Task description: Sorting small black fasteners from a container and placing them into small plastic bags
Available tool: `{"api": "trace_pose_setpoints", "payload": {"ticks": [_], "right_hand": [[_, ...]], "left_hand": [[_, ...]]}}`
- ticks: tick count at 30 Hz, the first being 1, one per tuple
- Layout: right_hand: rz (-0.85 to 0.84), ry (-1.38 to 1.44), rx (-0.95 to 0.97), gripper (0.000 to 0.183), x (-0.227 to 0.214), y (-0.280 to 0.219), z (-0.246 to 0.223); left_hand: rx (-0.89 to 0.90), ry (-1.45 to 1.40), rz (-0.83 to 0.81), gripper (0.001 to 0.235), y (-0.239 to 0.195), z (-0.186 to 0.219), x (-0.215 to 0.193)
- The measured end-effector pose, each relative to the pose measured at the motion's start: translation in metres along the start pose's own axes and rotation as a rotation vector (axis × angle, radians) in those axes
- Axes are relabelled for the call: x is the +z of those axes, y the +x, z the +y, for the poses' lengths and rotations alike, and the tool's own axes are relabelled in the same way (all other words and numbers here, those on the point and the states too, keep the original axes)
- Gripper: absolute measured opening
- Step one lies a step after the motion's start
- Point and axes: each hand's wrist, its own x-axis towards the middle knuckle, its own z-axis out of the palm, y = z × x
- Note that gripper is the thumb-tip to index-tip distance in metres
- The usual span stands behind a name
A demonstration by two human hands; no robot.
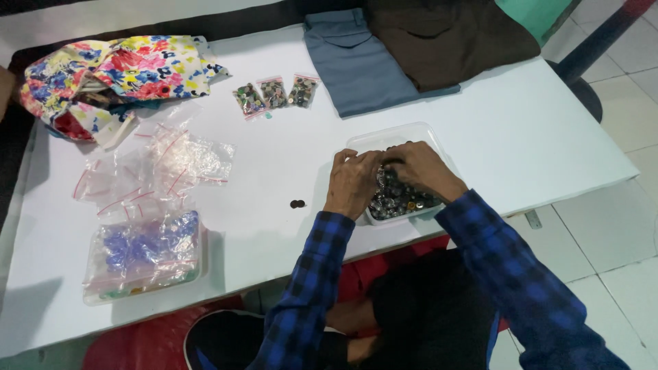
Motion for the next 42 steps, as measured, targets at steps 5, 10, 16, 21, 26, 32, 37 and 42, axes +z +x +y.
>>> {"api": "trace_pose_setpoints", "payload": {"ticks": [5,10,16,21,26,32,37,42], "right_hand": [[0.060,0.517,0.164,0.027,-0.028,-0.019,-0.022],[0.086,0.766,0.162,0.023,-0.023,-0.023,-0.018],[0.131,0.773,0.139,0.021,-0.019,-0.021,-0.019],[0.239,0.812,0.096,0.022,-0.021,-0.028,-0.038],[0.325,0.710,0.016,0.015,-0.026,-0.044,-0.083],[0.472,0.520,-0.098,0.014,0.006,-0.057,-0.143],[0.500,0.529,-0.128,0.014,0.083,-0.049,-0.151],[0.388,0.459,-0.097,0.009,0.132,-0.037,-0.145]], "left_hand": [[-0.066,-0.110,0.018,0.020,0.000,0.003,-0.005],[-0.062,-0.116,0.004,0.016,0.003,0.015,-0.018],[-0.008,-0.141,0.059,0.019,0.003,0.005,-0.004],[0.013,-0.043,0.087,0.023,0.001,-0.004,0.009],[0.016,-0.052,0.220,0.014,-0.010,0.026,-0.053],[-0.028,-0.117,0.369,0.008,-0.057,0.035,-0.137],[-0.143,-0.045,0.430,0.013,-0.112,-0.006,-0.150],[-0.275,-0.058,0.281,0.008,-0.143,-0.046,-0.132]]}}
